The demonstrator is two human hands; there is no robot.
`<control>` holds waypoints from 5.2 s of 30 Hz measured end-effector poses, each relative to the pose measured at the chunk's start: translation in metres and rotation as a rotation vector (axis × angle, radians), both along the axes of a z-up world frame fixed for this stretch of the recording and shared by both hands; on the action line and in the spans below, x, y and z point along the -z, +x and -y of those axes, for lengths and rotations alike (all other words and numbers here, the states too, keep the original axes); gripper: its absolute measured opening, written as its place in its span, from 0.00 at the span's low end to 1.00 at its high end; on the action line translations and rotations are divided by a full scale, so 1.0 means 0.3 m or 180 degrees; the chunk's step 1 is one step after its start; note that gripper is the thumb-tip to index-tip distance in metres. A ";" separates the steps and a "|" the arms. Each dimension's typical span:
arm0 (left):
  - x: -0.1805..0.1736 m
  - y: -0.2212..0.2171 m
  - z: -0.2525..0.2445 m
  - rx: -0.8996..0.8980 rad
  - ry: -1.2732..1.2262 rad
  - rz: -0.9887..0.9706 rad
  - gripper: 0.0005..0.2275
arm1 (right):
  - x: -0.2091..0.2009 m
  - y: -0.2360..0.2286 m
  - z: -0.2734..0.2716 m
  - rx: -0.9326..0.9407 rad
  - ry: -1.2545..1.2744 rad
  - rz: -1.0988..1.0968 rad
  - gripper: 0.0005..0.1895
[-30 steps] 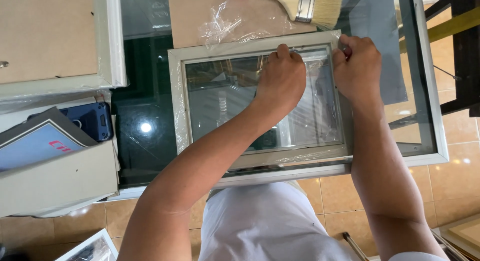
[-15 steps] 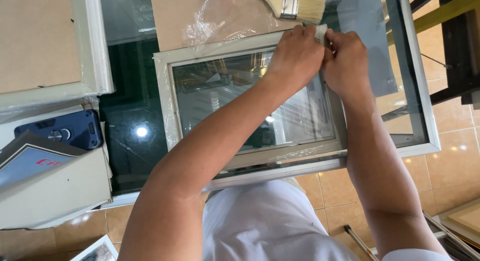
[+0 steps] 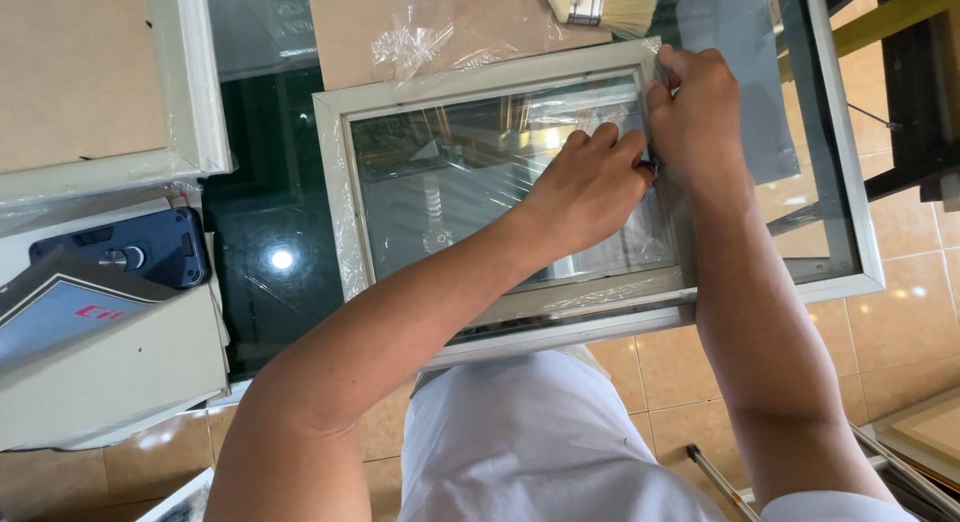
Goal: Cleaning a picture frame glass and assembling the back panel into the frame.
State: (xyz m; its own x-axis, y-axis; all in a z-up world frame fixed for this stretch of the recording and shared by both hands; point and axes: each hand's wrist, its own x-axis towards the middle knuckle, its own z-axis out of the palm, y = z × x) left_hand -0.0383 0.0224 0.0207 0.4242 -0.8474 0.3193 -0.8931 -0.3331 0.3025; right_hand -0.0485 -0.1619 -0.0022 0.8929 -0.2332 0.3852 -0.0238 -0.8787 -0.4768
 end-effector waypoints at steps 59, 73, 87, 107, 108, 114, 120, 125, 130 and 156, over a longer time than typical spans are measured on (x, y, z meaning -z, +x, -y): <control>-0.109 -0.048 -0.402 0.0910 0.0841 -0.0693 0.09 | 0.014 -0.007 0.044 -0.0434 -0.0110 0.0095 0.16; -0.283 -0.135 -0.635 -0.0071 0.2883 0.0875 0.05 | -0.033 -0.022 -0.014 -0.0479 -0.0167 -0.0049 0.12; -0.389 -0.175 -0.809 -0.1887 0.1039 -0.2364 0.17 | -0.018 0.055 0.038 -0.0716 -0.0628 -0.0177 0.05; -0.127 -0.056 -0.773 -0.2493 -0.0841 -0.1257 0.20 | -0.303 -0.279 -0.502 -0.0559 0.2174 -0.0023 0.18; -0.071 -0.011 -0.791 -0.2500 -0.0852 -0.1255 0.20 | -0.273 -0.255 -0.421 -0.0569 0.2166 -0.0023 0.18; 0.060 0.123 -0.820 -0.2403 -0.0360 -0.0770 0.23 | -0.133 -0.076 -0.156 0.0068 -0.0595 -0.0877 0.18; 0.136 0.148 -0.835 -0.2347 -0.0592 -0.0507 0.24 | -0.047 0.029 -0.307 0.0011 -0.2120 -0.1111 0.12; 0.138 0.145 -0.830 -0.2382 -0.0695 -0.0496 0.24 | -0.153 0.068 -0.605 -0.0741 -0.1617 -0.1104 0.12; 0.144 0.151 -0.839 -0.2344 -0.0766 -0.0563 0.23 | -0.134 0.126 -0.769 -0.1857 -0.1317 -0.0135 0.11; 0.020 -0.147 -0.930 -0.1713 0.0737 -0.1614 0.63 | -0.307 -0.256 -0.290 -0.0042 -0.0039 -0.1432 0.21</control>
